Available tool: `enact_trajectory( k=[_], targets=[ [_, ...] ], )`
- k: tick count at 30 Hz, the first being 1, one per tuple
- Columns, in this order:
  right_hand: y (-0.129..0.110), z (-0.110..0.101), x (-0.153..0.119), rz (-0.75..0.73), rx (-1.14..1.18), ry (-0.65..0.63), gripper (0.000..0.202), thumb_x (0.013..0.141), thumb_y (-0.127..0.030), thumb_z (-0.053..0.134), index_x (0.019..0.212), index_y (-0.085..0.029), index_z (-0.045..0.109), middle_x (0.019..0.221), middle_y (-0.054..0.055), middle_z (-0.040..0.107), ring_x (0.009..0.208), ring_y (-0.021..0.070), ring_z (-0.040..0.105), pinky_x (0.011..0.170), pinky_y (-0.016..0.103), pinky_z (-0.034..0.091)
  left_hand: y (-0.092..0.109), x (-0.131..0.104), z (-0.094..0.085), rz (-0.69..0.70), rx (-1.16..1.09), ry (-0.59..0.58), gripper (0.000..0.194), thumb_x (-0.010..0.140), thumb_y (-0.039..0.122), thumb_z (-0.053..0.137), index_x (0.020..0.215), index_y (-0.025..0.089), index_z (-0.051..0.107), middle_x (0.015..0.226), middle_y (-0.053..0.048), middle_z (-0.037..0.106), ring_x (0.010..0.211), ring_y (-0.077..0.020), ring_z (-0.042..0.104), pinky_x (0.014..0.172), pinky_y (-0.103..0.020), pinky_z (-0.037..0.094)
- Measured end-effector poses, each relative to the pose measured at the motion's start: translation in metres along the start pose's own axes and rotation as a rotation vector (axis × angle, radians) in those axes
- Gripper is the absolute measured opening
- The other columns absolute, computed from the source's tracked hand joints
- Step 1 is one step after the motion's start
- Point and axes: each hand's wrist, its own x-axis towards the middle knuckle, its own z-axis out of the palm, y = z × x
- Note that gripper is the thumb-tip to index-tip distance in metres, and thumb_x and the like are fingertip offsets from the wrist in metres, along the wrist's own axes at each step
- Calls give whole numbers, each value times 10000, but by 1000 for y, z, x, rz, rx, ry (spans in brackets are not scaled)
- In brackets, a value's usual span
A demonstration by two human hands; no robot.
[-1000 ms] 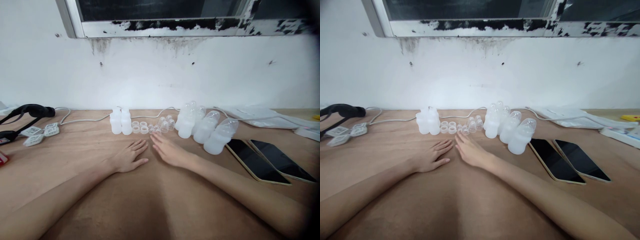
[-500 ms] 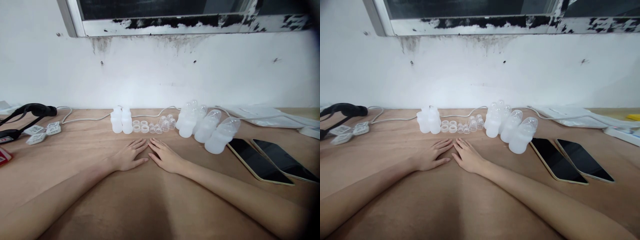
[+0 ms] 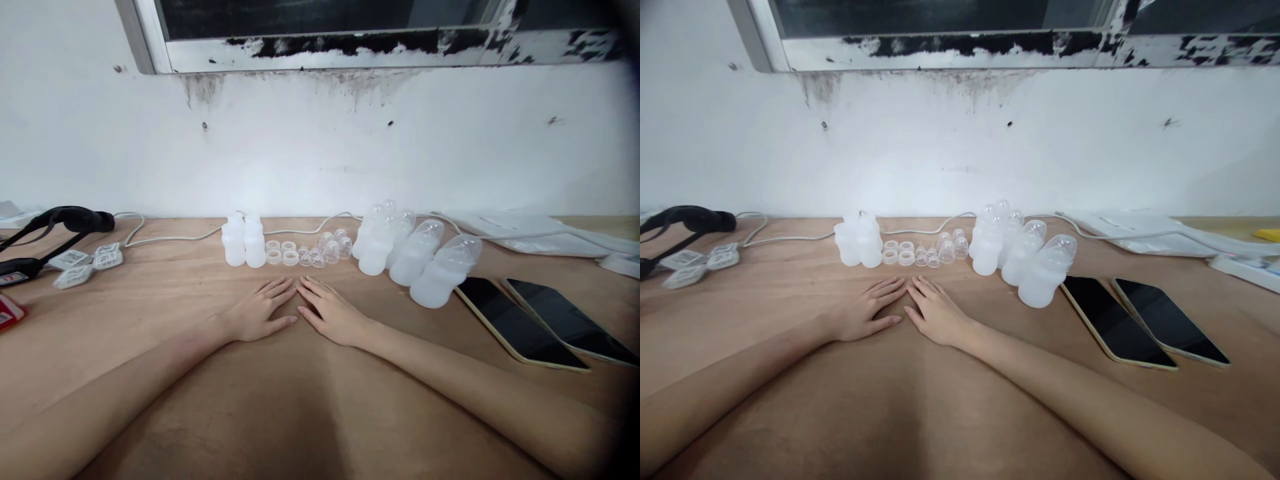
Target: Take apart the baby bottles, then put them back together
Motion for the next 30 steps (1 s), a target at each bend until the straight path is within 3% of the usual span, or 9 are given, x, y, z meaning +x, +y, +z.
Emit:
enact_trajectory(
  k=[5, 8, 11, 14, 17, 22, 26, 30],
  targets=[
    [-2, 0, -1, -9, 0, 4, 517, 847, -379, 268, 1246, -73, 384, 1322, 126, 305, 1231, 230, 241, 998, 389, 246, 1, -1, -2, -1, -12, 5, 635, 819, 511, 289, 1322, 132, 206, 1368, -90, 202, 1270, -190, 137, 1031, -335, 144],
    [-1, -3, 0, 2, 8, 54, 470, 837, -368, 306, 1213, -112, 423, 1257, 121, 396, 1167, 229, 344, 955, 381, 300, -1, -2, -1, -3, -6, 18, 614, 816, 510, 300, 1311, 153, 239, 1357, -85, 239, 1258, -193, 181, 1022, -344, 170],
    [11, -7, 10, 139, 23, 171, 455, 826, -347, 337, 1221, -126, 384, 1121, 128, 495, 994, 220, 486, 840, 357, 389, -8, 5, 3, -43, 13, 111, 556, 818, 491, 308, 1261, 156, 336, 1331, -87, 290, 1212, -193, 278, 999, -333, 232],
    [31, -9, 28, 337, 35, 246, 509, 821, -336, 346, 1257, -78, 299, 974, 148, 563, 844, 226, 552, 719, 338, 426, -18, 24, 6, -62, 81, 225, 542, 824, 447, 321, 1242, 104, 352, 1344, -118, 248, 1216, -213, 261, 1000, -331, 230],
    [50, -7, 44, 429, 32, 251, 421, 823, -304, 343, 1173, -79, 407, 839, 133, 609, 769, 238, 577, 670, 329, 418, -27, 46, 7, -64, 149, 249, 562, 820, 412, 342, 1251, 52, 322, 1335, -156, 254, 1214, -246, 255, 997, -366, 214],
    [56, -6, 46, 406, 46, 272, 271, 837, -233, 313, 962, -131, 530, 846, 95, 621, 773, 190, 580, 672, 271, 400, -26, 53, 6, -31, 179, 289, 424, 820, 345, 362, 1132, 75, 458, 1181, -136, 458, 1108, -249, 364, 946, -376, 263],
    [42, -11, 23, 342, 77, 258, 241, 846, -266, 310, 890, -167, 525, 759, 39, 620, 674, 151, 570, 623, 241, 385, -10, 28, 3, 15, 164, 328, 317, 828, 300, 361, 1042, 121, 511, 1036, -111, 535, 966, -229, 431, 857, -384, 322],
    [25, -15, -1, 136, 105, 148, 226, 845, -284, 315, 929, -184, 499, 768, 19, 615, 685, 144, 563, 628, 240, 378, 5, 7, 1, 66, 119, 314, 249, 828, 269, 379, 992, 150, 524, 956, -75, 556, 880, -190, 459, 783, -329, 363]
  ],
)
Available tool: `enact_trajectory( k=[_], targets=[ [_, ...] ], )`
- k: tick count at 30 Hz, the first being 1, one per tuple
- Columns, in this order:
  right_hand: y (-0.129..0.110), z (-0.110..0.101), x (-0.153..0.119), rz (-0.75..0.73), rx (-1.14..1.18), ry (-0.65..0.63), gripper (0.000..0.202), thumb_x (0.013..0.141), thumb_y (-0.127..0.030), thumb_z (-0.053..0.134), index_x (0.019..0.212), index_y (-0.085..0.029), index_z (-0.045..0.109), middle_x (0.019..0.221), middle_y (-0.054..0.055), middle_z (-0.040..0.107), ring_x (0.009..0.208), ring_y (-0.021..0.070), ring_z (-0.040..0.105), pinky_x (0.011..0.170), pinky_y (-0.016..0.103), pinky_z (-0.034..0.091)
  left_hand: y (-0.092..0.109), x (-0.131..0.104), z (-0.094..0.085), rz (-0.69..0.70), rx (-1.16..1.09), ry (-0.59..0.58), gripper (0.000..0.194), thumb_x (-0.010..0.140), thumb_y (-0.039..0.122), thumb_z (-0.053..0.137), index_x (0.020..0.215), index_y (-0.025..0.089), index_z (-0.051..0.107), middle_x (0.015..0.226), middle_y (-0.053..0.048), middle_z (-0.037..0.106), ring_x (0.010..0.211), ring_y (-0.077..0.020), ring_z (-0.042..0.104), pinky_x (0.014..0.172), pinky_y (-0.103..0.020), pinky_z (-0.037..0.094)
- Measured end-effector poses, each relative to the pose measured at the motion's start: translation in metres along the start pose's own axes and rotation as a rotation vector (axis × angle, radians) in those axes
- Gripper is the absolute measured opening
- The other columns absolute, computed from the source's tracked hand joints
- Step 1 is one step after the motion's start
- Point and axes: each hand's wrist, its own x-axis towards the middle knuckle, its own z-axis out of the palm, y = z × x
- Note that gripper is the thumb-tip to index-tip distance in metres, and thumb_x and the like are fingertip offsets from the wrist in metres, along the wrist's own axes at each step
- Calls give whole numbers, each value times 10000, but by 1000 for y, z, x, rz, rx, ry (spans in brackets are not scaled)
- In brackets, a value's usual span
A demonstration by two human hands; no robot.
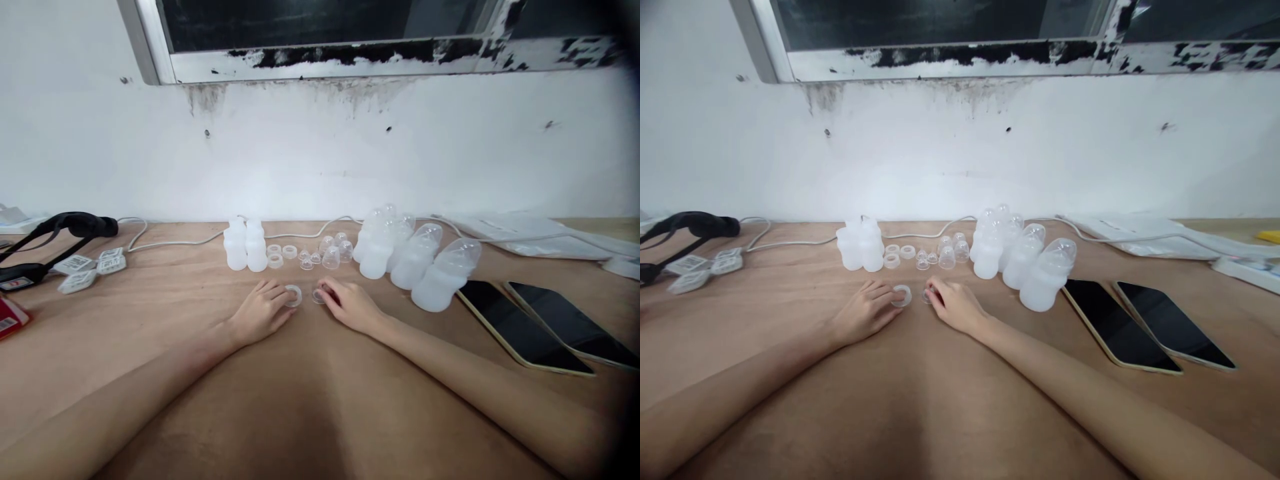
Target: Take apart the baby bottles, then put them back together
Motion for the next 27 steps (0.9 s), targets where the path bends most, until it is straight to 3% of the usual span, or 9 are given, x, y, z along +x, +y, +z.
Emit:
enact_trajectory(
  k=[4, 7, 12, 16, 19, 24, 27],
  targets=[
    [-8, -1, -6, 33, -106, -64, 275, 822, -332, 357, 1027, -184, 467, 814, 41, 611, 684, 166, 564, 588, 255, 370, 2, -3, 1, -50, -71, 32, 372, 797, 310, 447, 1132, 147, 440, 1151, -98, 465, 1020, -209, 419, 872, -353, 343],
    [-10, 0, -3, 72, -177, -77, 288, 817, -351, 360, 1024, -192, 484, 872, 58, 601, 716, 181, 562, 587, 267, 366, -3, -1, 4, -140, -201, 2, 446, 783, 354, 469, 1182, 166, 404, 1138, -91, 485, 1041, -221, 422, 895, -387, 343],
    [-7, 1, -2, 25, -165, -65, 267, 836, -346, 327, 975, -201, 504, 938, 43, 560, 755, 165, 550, 627, 271, 377, -12, 1, 6, -363, -782, 178, 519, 734, 270, 539, 1204, 141, 359, 1133, -109, 472, 950, -171, 514, 796, -318, 455],
    [-6, 1, -3, 27, -168, -63, 263, 836, -344, 332, 974, -198, 502, 926, 38, 550, 745, 155, 547, 628, 270, 376, -15, 4, 7, -481, -1087, 72, 467, 648, 198, 615, 1068, 87, 444, 1068, -123, 517, 948, -170, 538, 860, -331, 429],
    [-7, 2, -3, 35, -175, -72, 258, 832, -341, 344, 974, -196, 504, 923, 38, 544, 744, 154, 547, 622, 271, 379, -16, 4, 9, -477, -1050, 29, 448, 637, 197, 621, 1042, 105, 453, 1009, -102, 561, 935, -174, 550, 874, -357, 414],
    [-7, 1, -4, 13, -132, -11, 315, 853, -360, 298, 1101, -223, 437, 1034, 50, 481, 808, 163, 539, 644, 281, 404, -16, 0, 7, -380, -545, 133, 375, 650, 226, 611, 1012, 182, 522, 1041, -46, 566, 961, -190, 526, 866, -350, 402],
    [-6, 1, -4, -7, -112, 11, 321, 865, -346, 278, 1133, -238, 417, 1056, 49, 472, 835, 161, 536, 659, 278, 413, -15, 0, 6, -406, -585, 123, 382, 658, 209, 600, 1020, 164, 486, 985, -50, 591, 886, -166, 562, 804, -309, 443]
  ],
)
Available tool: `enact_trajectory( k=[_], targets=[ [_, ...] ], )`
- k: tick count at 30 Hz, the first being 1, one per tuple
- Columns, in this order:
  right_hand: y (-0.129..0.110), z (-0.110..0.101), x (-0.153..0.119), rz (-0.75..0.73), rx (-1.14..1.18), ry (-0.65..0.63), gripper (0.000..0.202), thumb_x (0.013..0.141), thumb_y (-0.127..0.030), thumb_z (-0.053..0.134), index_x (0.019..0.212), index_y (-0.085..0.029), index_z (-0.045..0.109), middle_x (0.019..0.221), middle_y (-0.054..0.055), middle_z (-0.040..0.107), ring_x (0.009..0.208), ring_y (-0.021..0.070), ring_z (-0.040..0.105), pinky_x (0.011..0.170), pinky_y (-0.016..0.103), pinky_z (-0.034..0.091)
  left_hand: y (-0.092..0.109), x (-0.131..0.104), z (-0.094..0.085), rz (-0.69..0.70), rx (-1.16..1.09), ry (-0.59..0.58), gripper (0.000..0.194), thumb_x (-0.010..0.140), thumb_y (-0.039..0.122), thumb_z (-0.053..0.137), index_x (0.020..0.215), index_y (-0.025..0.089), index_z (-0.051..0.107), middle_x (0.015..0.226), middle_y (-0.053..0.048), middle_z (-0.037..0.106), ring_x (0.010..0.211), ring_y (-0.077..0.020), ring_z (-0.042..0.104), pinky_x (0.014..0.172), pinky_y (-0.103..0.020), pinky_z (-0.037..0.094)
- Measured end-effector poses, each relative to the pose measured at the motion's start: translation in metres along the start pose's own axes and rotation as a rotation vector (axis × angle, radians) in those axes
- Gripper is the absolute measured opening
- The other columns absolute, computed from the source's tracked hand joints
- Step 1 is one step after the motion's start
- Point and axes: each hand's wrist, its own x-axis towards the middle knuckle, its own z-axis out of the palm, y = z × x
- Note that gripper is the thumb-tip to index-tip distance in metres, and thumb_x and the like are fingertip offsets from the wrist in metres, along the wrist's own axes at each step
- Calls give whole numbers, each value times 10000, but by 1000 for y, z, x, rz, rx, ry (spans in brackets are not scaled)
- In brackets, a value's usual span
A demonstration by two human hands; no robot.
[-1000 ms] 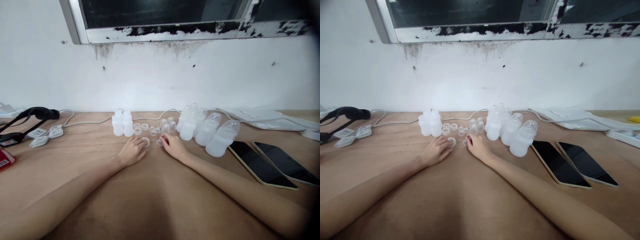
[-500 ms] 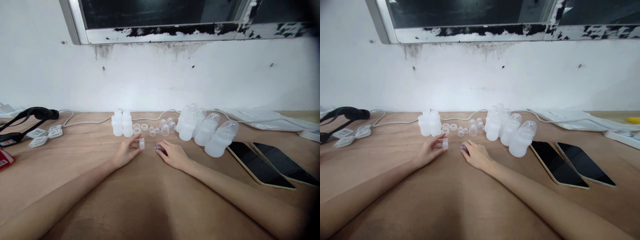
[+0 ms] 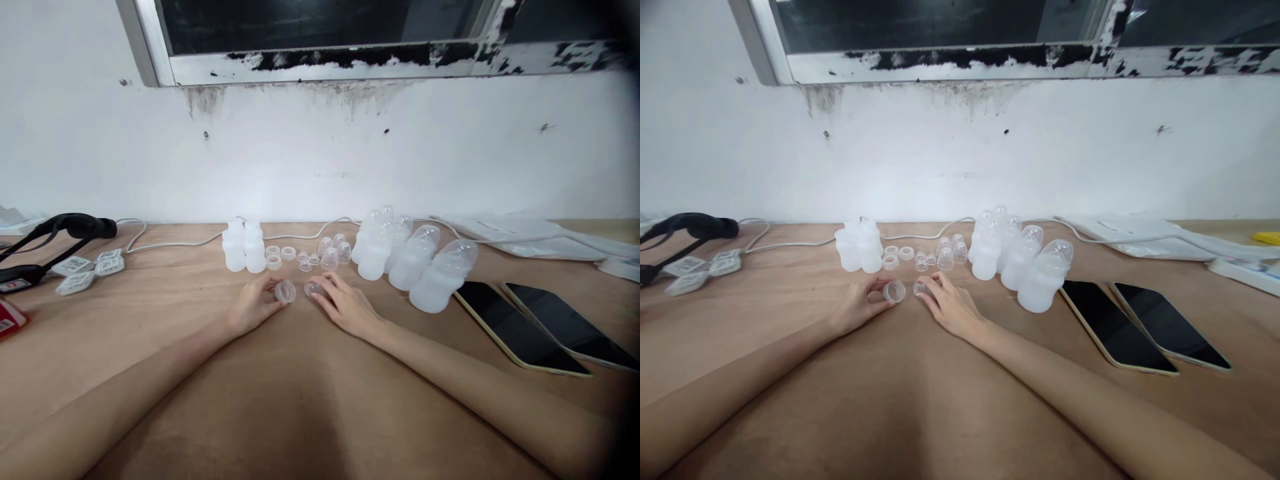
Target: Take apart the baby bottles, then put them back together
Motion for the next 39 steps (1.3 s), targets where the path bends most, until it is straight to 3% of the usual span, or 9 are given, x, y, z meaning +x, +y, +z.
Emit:
enact_trajectory(
  k=[6, 13, 18, 22, 28, 34, 39],
  targets=[
    [1, 2, 1, -44, -55, -23, 310, 862, -304, 292, 1133, -232, 422, 1008, 41, 513, 824, 175, 543, 619, 285, 411, -5, 2, 6, -70, -152, -88, 425, 641, 206, 618, 1012, 136, 424, 996, -88, 584, 942, -169, 554, 837, -318, 440],
    [2, 2, 0, -47, -41, -13, 301, 854, -298, 311, 1116, -221, 439, 1010, 60, 521, 816, 188, 548, 612, 293, 417, -6, 2, 6, -87, -158, -85, 419, 637, 197, 617, 1007, 128, 431, 1003, -97, 579, 942, -171, 555, 843, -327, 440],
    [5, 6, 2, -29, 194, 128, 334, 817, -268, 412, 1138, -185, 377, 907, 53, 558, 773, 162, 541, 672, 298, 437, -1, 2, 5, -87, -140, -90, 441, 630, 204, 627, 1025, 133, 445, 996, -86, 587, 923, -170, 563, 830, -320, 450],
    [2, 7, 3, -16, 340, 258, 239, 786, -263, 477, 1010, -184, 454, 796, 27, 556, 701, 136, 524, 628, 264, 441, 3, 2, 5, -46, -145, -106, 446, 624, 211, 637, 1031, 151, 465, 1021, -78, 580, 922, -179, 564, 832, -332, 450],
    [0, 6, 3, -62, 342, 287, 218, 787, -240, 477, 996, -181, 485, 811, 34, 545, 695, 132, 507, 630, 259, 442, 2, 2, 6, -67, -177, -127, 445, 639, 213, 626, 1043, 143, 454, 1044, -90, 568, 953, -176, 551, 852, -330, 441],
    [-1, 6, 3, -184, 338, 272, 260, 832, -173, 377, 1064, -186, 491, 893, 59, 487, 771, 120, 498, 699, 249, 439, 10, 6, 7, -178, -288, -134, 461, 604, 211, 658, 1011, 122, 461, 1043, -109, 569, 968, -195, 545, 833, -333, 451],
    [-6, 5, 0, -379, 191, 164, 399, 824, -85, 289, 1175, -195, 443, 975, 87, 457, 862, 134, 475, 732, 267, 435, 20, 4, 12, -111, -332, -108, 437, 634, 215, 638, 1027, 130, 466, 1024, -92, 585, 950, -182, 556, 835, -329, 449]
  ],
)
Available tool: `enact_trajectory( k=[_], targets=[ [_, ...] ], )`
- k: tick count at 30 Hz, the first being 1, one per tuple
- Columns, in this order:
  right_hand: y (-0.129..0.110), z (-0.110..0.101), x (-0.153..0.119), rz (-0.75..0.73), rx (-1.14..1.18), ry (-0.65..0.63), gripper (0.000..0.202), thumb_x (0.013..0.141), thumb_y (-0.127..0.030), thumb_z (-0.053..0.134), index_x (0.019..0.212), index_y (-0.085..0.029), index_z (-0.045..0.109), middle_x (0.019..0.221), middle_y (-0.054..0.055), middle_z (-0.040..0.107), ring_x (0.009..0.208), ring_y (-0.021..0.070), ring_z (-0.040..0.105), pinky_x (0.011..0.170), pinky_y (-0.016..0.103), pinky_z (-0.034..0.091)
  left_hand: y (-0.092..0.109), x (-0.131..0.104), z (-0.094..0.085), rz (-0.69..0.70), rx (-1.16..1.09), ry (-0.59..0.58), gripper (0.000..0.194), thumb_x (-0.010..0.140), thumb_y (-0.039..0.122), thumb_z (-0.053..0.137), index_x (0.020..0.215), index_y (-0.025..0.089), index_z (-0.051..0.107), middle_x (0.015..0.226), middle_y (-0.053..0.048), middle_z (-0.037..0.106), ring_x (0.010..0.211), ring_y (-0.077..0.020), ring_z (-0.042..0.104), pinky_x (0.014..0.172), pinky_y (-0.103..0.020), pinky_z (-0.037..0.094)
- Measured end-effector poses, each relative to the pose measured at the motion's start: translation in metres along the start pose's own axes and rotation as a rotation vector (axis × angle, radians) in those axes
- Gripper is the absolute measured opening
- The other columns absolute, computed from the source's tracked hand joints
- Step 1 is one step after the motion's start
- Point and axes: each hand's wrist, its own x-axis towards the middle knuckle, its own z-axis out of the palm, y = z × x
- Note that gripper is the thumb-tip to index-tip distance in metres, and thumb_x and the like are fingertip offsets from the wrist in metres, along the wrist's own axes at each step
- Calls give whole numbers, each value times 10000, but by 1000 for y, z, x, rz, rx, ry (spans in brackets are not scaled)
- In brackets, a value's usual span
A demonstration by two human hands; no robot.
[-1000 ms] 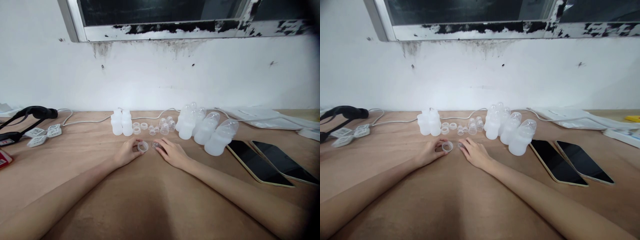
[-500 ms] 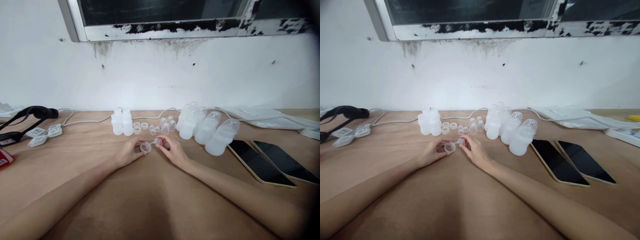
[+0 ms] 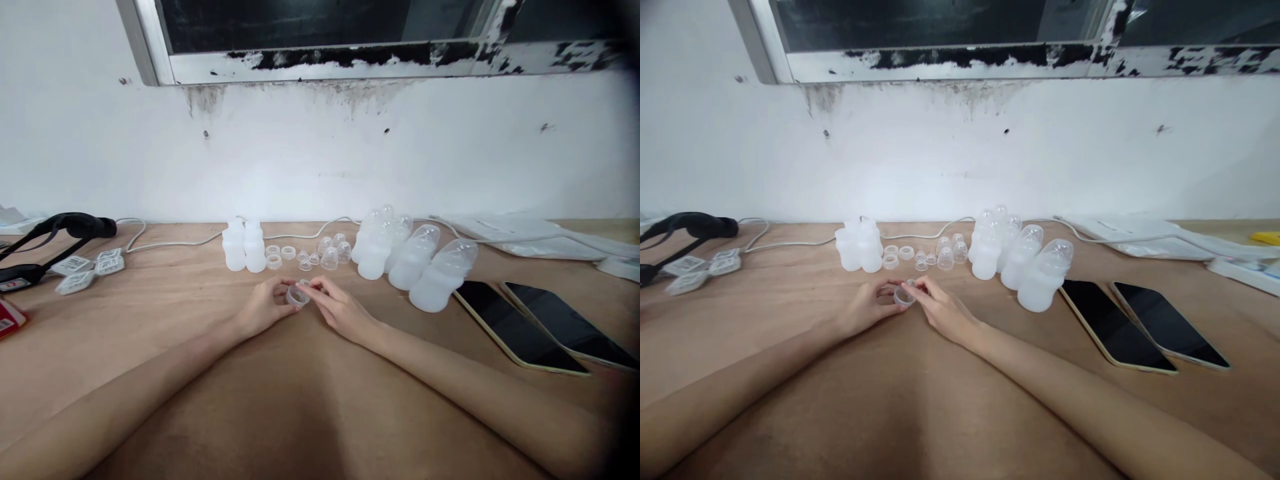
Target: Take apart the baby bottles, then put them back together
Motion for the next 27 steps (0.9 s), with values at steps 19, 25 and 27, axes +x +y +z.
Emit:
enact_trajectory(
  k=[19, 25, 27],
  targets=[
    [-2, -1, 12, 426, 658, -109, 332, 800, -320, 439, 1083, -147, 445, 826, 44, 562, 548, 84, 510, 562, 245, 452, 9, -9, 6, 424, 480, 118, 373, 719, 267, 578, 1064, 191, 459, 1106, -59, 499, 1040, -169, 447, 892, -318, 359],
    [-5, -1, 11, 364, 449, -33, 244, 816, -300, 412, 1001, -172, 507, 894, 43, 574, 670, 107, 533, 614, 238, 434, 5, -7, 8, 190, 253, 98, 205, 778, 259, 473, 938, 132, 488, 846, -49, 578, 727, -117, 548, 663, -245, 459],
    [-6, 0, 9, 311, 318, -4, 213, 820, -276, 400, 971, -173, 511, 873, 38, 575, 716, 119, 524, 653, 245, 419, 4, -5, 9, 171, 205, 95, 150, 770, 227, 470, 877, 128, 504, 813, -42, 586, 706, -108, 556, 654, -232, 468]
  ],
)
